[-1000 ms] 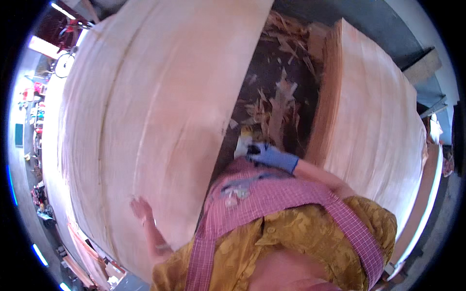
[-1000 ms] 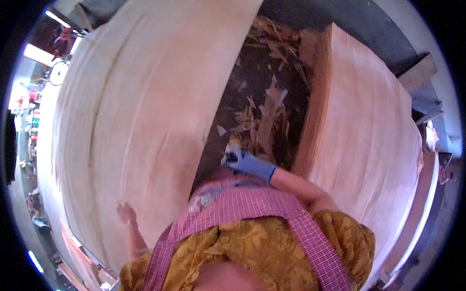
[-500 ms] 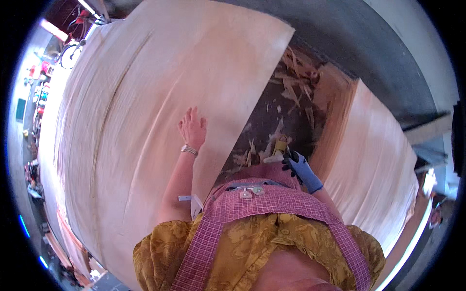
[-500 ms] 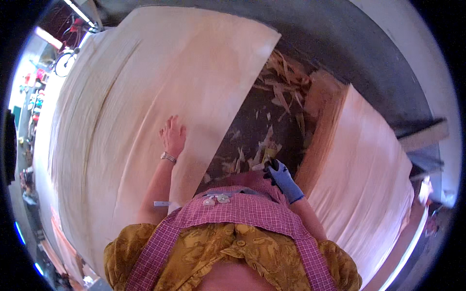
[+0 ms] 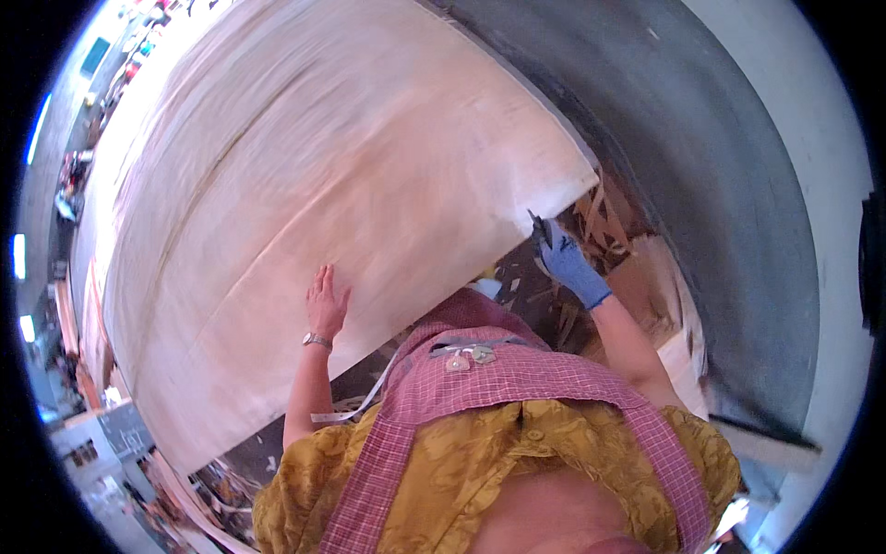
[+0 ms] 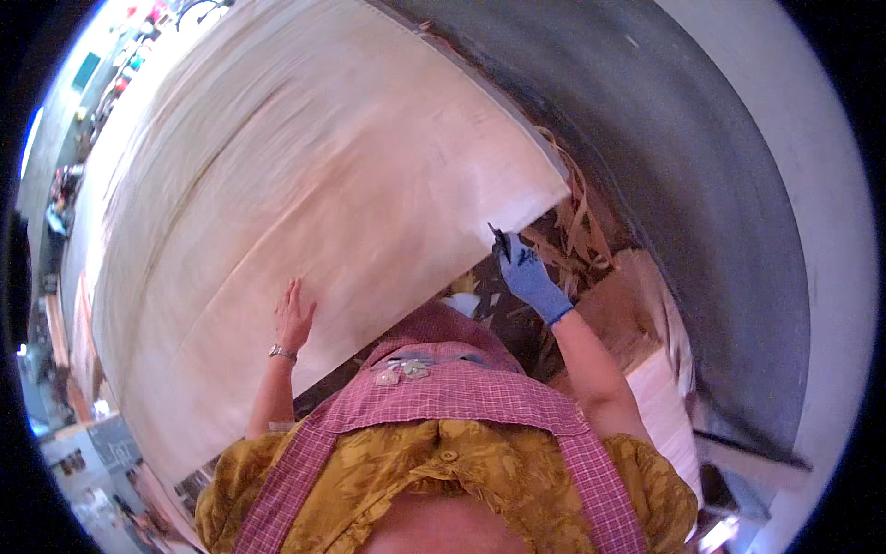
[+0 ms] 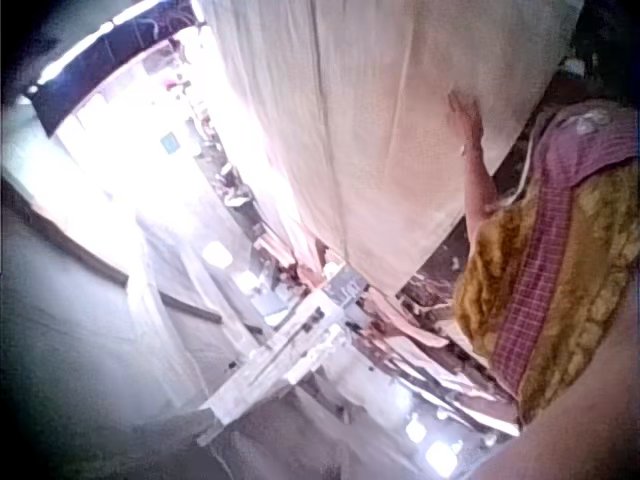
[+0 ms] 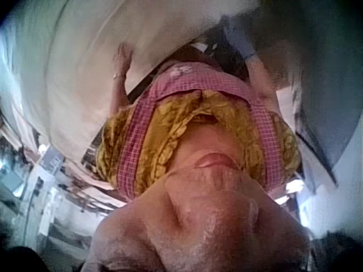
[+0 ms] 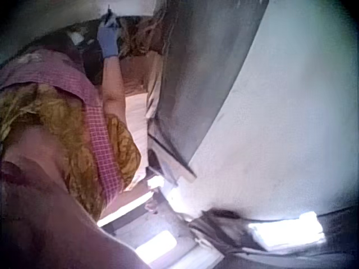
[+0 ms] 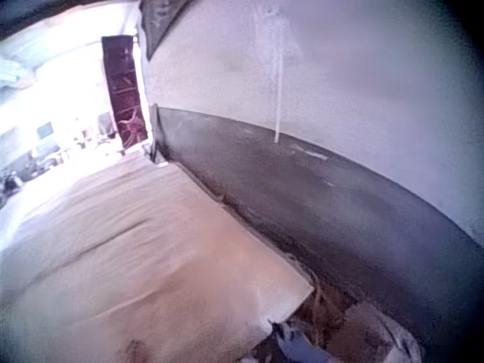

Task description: The person cuts a large sheet of wood veneer using a hand knife, peeling back the cut section and trimming edges while it sits on a large stack of similar sheets.

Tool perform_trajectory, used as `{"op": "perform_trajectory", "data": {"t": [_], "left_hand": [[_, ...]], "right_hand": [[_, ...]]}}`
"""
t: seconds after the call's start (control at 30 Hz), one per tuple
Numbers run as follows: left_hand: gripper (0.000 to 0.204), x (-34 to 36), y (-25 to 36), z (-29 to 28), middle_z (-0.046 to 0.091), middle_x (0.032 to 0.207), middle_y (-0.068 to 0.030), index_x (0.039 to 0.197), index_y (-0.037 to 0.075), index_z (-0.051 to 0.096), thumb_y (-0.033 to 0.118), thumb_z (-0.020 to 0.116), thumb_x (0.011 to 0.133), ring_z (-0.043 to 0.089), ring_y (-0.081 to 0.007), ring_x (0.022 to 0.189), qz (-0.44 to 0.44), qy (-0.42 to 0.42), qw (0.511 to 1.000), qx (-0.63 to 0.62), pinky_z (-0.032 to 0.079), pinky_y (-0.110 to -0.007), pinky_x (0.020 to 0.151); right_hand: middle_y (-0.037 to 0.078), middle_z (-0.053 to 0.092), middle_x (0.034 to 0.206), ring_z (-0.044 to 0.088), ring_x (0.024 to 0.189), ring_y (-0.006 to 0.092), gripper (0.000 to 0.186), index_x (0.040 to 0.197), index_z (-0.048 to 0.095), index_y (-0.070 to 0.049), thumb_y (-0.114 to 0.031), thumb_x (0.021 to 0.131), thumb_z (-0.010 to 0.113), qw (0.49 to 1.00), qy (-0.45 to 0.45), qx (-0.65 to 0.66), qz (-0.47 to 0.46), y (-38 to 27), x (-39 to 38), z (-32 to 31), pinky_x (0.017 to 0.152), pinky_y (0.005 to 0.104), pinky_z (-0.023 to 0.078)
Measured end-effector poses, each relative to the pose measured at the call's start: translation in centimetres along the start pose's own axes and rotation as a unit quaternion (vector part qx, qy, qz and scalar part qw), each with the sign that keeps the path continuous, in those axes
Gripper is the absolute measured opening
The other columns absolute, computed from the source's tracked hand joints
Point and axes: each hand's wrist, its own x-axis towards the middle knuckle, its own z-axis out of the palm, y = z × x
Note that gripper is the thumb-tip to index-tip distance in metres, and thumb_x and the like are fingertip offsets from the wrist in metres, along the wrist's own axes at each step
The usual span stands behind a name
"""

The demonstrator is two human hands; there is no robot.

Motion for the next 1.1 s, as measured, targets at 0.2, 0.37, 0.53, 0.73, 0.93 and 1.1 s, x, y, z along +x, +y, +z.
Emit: {"op": "perform_trajectory", "data": {"t": [0.2, 0.37, 0.53, 0.73, 0.93, 1.1], "left_hand": [[0.062, -0.6, 2.0, 0.3, 0.041, 0.143, -0.0149, 0.143, 0.012, 0.035, 0.035, 0.057, 0.09, 0.039, -0.0303, 0.132, -0.147, -0.01, 0.989, -0.022, 0.032, -0.047, 0.106], [0.049, 5.9, 8.1, 2.9, 0.054, 0.126, -0.0178, 0.133, 0.007, 0.045, 0.024, 0.058, 0.089, 0.05, -0.0343, 0.116, -0.164, 0.224, 0.96, -0.036, 0.04, -0.045, 0.096], [0.053, 8.5, 20.9, 1.8, 0.052, 0.13, -0.0145, 0.133, 0.007, 0.046, 0.026, 0.063, 0.086, 0.047, -0.0324, 0.12, -0.036, 0.19, 0.979, -0.065, 0.036, -0.044, 0.099], [0.062, 13.0, 28.0, 2.7, 0.047, 0.136, -0.0135, 0.138, 0.009, 0.041, 0.032, 0.064, 0.085, 0.045, -0.0304, 0.123, -0.109, 0.115, 0.987, -0.041, 0.031, -0.046, 0.102], [0.076, 12.8, 34.3, 2.3, 0.04, 0.141, -0.017, 0.14, 0.01, 0.038, 0.042, 0.07, 0.078, 0.037, -0.0315, 0.13, -0.092, 0.116, 0.987, -0.057, 0.028, -0.048, 0.105], [0.087, 13.0, 44.3, 3.5, 0.033, 0.145, -0.0143, 0.142, 0.013, 0.036, 0.046, 0.075, 0.071, 0.027, -0.031, 0.137, -0.015, 0.027, 0.993, -0.112, 0.018, -0.05, 0.112]], "right_hand": [[0.024, 0.062, 0.075, 0.062, 0.07, 0.0425, 0.022, 0.102, 0.046, -0.006, -0.027, 0.095, 0.045, 0.992, -0.125, -0.012, 0.001, 2.1, 13.1, 0.1, 0.061, 0.0513, 0.049], [0.018, 0.066, 0.074, 0.066, 0.065, 0.0351, 0.028, 0.103, 0.046, -0.004, -0.031, 0.096, 0.042, 0.943, -0.282, -0.155, -0.084, 0.9, 20.3, -0.4, 0.056, 0.0502, 0.049], [0.02, 0.066, 0.081, 0.066, 0.072, 0.036, 0.027, 0.106, 0.048, -0.005, -0.03, 0.096, 0.045, 0.949, -0.293, -0.098, -0.056, 0.7, 20.7, 0.3, 0.061, 0.0501, 0.049], [0.026, 0.061, 0.105, 0.059, 0.099, 0.0404, 0.039, 0.114, 0.049, -0.002, -0.032, 0.09, 0.058, 0.983, -0.182, 0.022, 0.013, 12.5, 25.1, -2.0, 0.082, 0.046, 0.048], [0.025, 0.043, 0.132, 0.047, 0.119, 0.0369, 0.095, 0.136, 0.034, 0.003, -0.051, 0.07, 0.077, 0.982, -0.174, 0.058, 0.041, 15.1, 26.0, -3.2, 0.1, 0.0414, 0.04], [0.021, 0.051, 0.121, 0.053, 0.109, 0.0336, 0.081, 0.129, 0.043, 0.002, -0.044, 0.072, 0.079, 0.96, -0.191, 0.185, 0.086, 17.6, 24.8, -2.4, 0.094, 0.0394, 0.044]]}}
